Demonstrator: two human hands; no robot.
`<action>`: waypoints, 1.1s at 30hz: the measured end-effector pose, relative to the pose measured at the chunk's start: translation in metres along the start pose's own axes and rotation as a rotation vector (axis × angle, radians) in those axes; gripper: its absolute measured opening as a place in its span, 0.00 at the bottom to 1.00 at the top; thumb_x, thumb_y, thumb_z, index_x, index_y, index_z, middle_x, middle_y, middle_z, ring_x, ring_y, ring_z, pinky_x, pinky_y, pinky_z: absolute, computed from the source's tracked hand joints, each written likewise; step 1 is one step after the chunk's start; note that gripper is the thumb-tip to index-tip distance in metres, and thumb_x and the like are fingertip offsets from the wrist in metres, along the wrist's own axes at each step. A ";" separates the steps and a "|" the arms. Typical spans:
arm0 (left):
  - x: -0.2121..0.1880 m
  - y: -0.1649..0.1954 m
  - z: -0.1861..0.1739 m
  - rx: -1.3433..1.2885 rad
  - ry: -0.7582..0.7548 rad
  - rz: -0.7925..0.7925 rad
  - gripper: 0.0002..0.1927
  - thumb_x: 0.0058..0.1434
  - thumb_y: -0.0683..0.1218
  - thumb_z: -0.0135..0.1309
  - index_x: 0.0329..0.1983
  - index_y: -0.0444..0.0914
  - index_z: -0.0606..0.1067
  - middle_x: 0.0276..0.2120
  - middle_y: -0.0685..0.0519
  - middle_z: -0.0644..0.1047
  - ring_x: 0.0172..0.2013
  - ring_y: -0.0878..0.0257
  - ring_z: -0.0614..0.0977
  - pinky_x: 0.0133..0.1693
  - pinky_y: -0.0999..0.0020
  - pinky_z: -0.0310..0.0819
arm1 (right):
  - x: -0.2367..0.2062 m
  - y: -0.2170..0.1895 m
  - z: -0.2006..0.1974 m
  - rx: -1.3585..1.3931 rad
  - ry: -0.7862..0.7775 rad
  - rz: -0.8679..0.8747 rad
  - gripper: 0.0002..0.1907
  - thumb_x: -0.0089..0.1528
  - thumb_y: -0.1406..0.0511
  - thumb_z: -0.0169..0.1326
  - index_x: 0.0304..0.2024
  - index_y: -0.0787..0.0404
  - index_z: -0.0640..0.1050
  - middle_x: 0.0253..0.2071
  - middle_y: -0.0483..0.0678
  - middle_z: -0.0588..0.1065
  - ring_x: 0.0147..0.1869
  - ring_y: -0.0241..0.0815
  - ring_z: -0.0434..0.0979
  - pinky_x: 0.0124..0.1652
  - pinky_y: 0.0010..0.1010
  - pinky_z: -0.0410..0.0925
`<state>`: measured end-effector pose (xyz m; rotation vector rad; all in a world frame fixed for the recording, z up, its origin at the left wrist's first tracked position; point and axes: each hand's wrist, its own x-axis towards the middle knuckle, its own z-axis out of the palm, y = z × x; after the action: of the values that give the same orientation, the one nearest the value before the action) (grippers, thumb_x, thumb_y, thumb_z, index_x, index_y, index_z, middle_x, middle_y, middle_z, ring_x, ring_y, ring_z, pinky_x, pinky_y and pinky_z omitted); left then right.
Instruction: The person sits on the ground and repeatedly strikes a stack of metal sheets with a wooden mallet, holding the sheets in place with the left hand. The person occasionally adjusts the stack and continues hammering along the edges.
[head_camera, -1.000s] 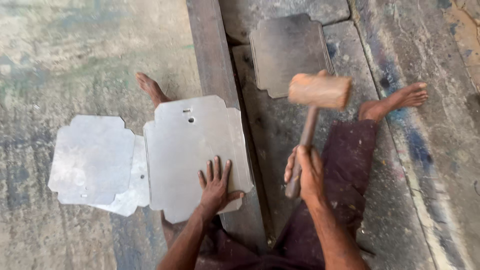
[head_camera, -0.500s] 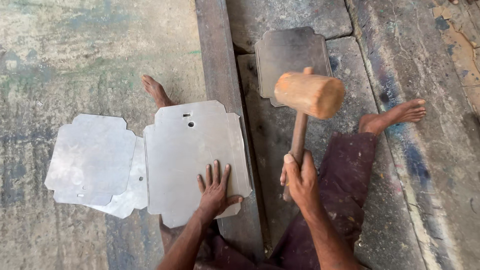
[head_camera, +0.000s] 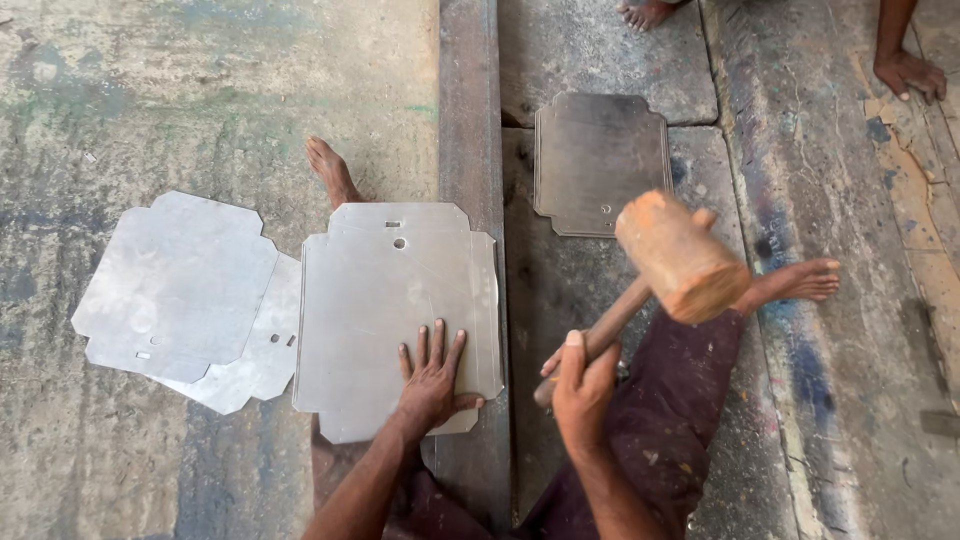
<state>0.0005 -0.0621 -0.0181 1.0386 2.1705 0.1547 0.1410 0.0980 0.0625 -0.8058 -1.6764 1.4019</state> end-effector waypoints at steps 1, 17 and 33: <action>0.000 0.000 0.000 0.001 0.006 0.002 0.67 0.47 0.74 0.62 0.80 0.50 0.39 0.78 0.42 0.30 0.75 0.40 0.29 0.69 0.30 0.21 | -0.005 0.003 0.003 -0.141 -0.098 0.254 0.15 0.71 0.58 0.48 0.47 0.63 0.66 0.28 0.45 0.72 0.25 0.36 0.75 0.25 0.28 0.72; 0.006 0.008 -0.010 -0.040 0.031 -0.009 0.68 0.45 0.72 0.66 0.80 0.50 0.40 0.78 0.44 0.31 0.76 0.41 0.30 0.70 0.31 0.23 | -0.029 0.002 -0.011 -0.230 -0.426 0.703 0.13 0.68 0.60 0.49 0.42 0.65 0.69 0.24 0.48 0.70 0.21 0.39 0.72 0.22 0.34 0.69; 0.002 0.009 -0.015 -0.116 0.117 -0.009 0.67 0.45 0.72 0.66 0.80 0.52 0.40 0.78 0.46 0.31 0.76 0.44 0.29 0.70 0.33 0.21 | -0.068 -0.005 -0.054 -0.111 -0.222 0.244 0.15 0.71 0.59 0.47 0.44 0.67 0.68 0.24 0.46 0.72 0.25 0.36 0.73 0.26 0.27 0.71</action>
<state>-0.0045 -0.0522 -0.0043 0.9756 2.2413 0.3407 0.2212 0.0652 0.0596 -0.9728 -1.8876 1.6248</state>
